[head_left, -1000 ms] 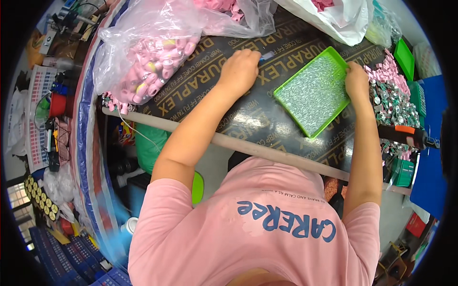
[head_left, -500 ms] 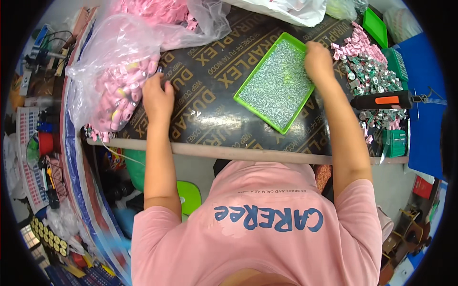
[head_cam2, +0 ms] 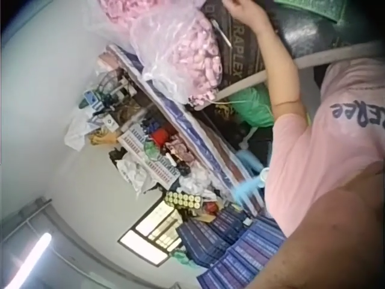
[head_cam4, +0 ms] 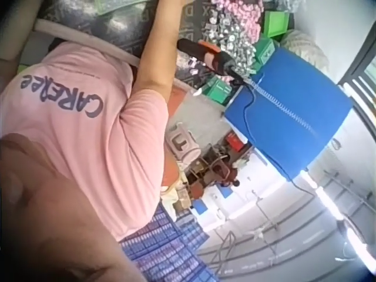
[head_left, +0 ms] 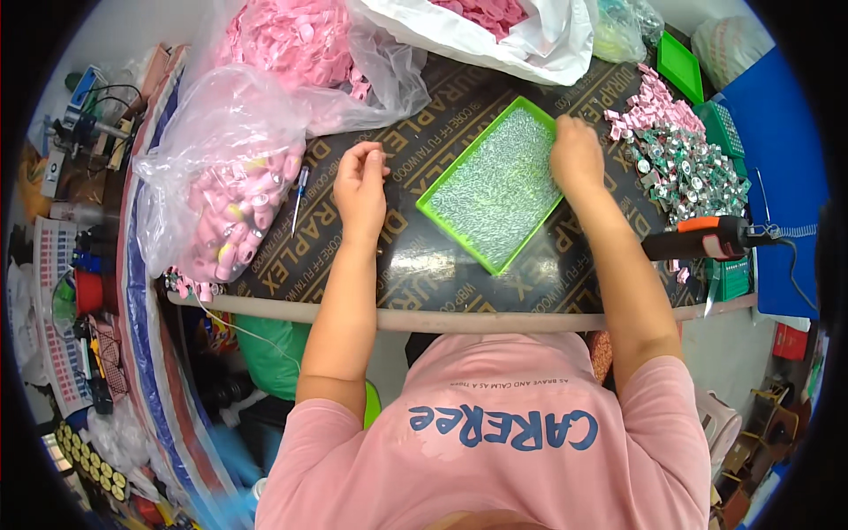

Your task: Sorting and assembling small plastic toy components and metallic parts at a workbench using a handheld tool.

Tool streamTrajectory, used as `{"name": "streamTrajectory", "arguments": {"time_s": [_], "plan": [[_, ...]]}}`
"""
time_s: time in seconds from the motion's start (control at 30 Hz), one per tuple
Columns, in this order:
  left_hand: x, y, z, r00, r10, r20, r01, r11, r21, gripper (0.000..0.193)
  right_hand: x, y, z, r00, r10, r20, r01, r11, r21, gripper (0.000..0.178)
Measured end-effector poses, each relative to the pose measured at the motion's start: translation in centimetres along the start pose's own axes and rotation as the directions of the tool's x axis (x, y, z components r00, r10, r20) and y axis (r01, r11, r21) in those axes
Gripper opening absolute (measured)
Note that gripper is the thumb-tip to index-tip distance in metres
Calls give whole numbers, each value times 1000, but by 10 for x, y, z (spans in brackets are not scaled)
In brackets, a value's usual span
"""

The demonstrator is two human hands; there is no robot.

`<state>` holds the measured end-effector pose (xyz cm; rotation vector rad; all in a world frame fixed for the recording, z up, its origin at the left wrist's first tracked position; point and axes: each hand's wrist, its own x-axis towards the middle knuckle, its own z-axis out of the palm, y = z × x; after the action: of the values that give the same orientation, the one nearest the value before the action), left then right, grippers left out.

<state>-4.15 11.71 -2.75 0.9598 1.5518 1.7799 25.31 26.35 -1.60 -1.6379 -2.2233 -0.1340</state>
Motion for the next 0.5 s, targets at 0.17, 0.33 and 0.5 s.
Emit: {"name": "streamTrajectory", "arguments": {"time_s": [0.17,0.33,0.5], "plan": [[10,12,-12,995,53,-85,-52,999,13,16,6,8,-15,996,10,86,-15,998,54,18],[7,8,-16,994,48,-96,-45,998,31,14,-8,-1,-13,997,-23,74,17,997,81,17],[9,9,-12,996,32,-80,-29,999,37,14,0,9,-7,999,20,42,-23,997,80,19]]}}
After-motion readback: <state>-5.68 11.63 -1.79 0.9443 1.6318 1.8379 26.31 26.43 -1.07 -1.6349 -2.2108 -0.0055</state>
